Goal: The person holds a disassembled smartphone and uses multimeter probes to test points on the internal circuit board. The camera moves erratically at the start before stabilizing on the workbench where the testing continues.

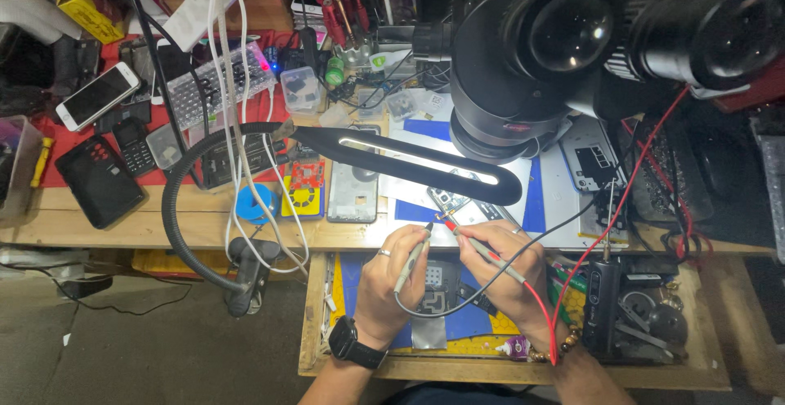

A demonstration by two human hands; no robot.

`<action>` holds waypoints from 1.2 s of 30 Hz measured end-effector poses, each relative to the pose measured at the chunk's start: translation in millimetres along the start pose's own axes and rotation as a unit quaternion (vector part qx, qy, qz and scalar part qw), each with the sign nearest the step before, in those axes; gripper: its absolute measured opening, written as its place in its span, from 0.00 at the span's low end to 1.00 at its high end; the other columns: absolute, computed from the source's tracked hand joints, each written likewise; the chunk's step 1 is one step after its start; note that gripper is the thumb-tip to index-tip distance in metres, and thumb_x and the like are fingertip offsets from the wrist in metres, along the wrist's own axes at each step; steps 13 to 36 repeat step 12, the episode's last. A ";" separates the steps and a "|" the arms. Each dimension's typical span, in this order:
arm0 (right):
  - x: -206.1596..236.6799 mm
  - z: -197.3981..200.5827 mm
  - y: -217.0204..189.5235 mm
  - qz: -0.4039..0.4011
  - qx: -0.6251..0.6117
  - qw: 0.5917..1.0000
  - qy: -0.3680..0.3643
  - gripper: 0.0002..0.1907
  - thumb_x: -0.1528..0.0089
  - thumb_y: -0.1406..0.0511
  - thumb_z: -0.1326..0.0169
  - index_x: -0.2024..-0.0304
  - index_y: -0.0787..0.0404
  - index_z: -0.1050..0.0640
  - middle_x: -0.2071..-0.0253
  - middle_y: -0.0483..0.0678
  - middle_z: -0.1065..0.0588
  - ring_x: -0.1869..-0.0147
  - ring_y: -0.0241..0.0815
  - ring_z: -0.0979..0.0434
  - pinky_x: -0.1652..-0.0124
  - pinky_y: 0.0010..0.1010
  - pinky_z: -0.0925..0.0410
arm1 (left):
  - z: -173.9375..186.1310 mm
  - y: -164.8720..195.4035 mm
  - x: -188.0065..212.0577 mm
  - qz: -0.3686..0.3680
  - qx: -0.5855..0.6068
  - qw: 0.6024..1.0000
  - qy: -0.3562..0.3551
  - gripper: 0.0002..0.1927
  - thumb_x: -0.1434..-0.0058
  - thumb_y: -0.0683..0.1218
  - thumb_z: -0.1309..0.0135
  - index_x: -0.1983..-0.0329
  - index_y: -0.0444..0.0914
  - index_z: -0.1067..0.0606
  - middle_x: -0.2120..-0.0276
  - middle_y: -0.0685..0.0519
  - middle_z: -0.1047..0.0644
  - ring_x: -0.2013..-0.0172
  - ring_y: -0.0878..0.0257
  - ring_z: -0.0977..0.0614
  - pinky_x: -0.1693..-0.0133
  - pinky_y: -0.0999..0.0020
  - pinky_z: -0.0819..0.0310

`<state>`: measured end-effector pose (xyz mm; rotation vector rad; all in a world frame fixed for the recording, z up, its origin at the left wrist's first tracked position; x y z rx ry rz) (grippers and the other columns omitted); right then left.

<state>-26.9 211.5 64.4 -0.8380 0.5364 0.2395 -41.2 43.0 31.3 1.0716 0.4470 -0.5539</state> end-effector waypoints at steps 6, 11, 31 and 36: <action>-1.0 0.3 -1.0 0.002 -0.001 1.000 0.004 0.07 0.44 0.71 0.39 0.63 0.66 0.18 0.66 0.53 0.18 0.62 0.47 0.17 0.62 0.33 0.27 | 0.4 0.2 -0.9 0.001 0.008 1.000 -0.001 0.12 0.37 0.35 0.45 0.50 0.32 0.27 0.53 0.40 0.20 0.58 0.47 0.13 0.60 0.63 0.17; -0.2 -0.5 -0.4 0.004 -0.004 1.000 0.005 0.06 0.44 0.71 0.38 0.63 0.66 0.18 0.66 0.53 0.18 0.62 0.47 0.16 0.61 0.33 0.27 | -0.6 -0.6 -0.5 -0.001 0.003 1.000 -0.001 0.13 0.38 0.35 0.44 0.50 0.32 0.27 0.53 0.40 0.20 0.58 0.46 0.13 0.60 0.62 0.17; 0.5 -0.9 0.7 -0.001 -0.003 1.000 0.004 0.06 0.44 0.71 0.38 0.63 0.66 0.18 0.66 0.52 0.18 0.62 0.47 0.17 0.61 0.33 0.27 | -0.4 -0.6 0.4 -0.005 -0.001 1.000 0.000 0.13 0.38 0.35 0.44 0.50 0.32 0.27 0.53 0.40 0.20 0.58 0.46 0.14 0.59 0.62 0.17; 0.5 -0.9 0.7 -0.001 -0.003 1.000 0.004 0.06 0.44 0.71 0.38 0.63 0.66 0.18 0.66 0.52 0.18 0.62 0.47 0.17 0.61 0.33 0.27 | -0.4 -0.6 0.4 -0.005 -0.001 1.000 0.000 0.13 0.38 0.35 0.44 0.50 0.32 0.27 0.53 0.40 0.20 0.58 0.46 0.14 0.59 0.62 0.17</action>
Point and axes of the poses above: each hand's wrist, its own x-axis away from the middle knuckle, its own z-axis out of the back of the hand, y = z × x, the point moved 6 cm from there along -x, towards the middle knuckle
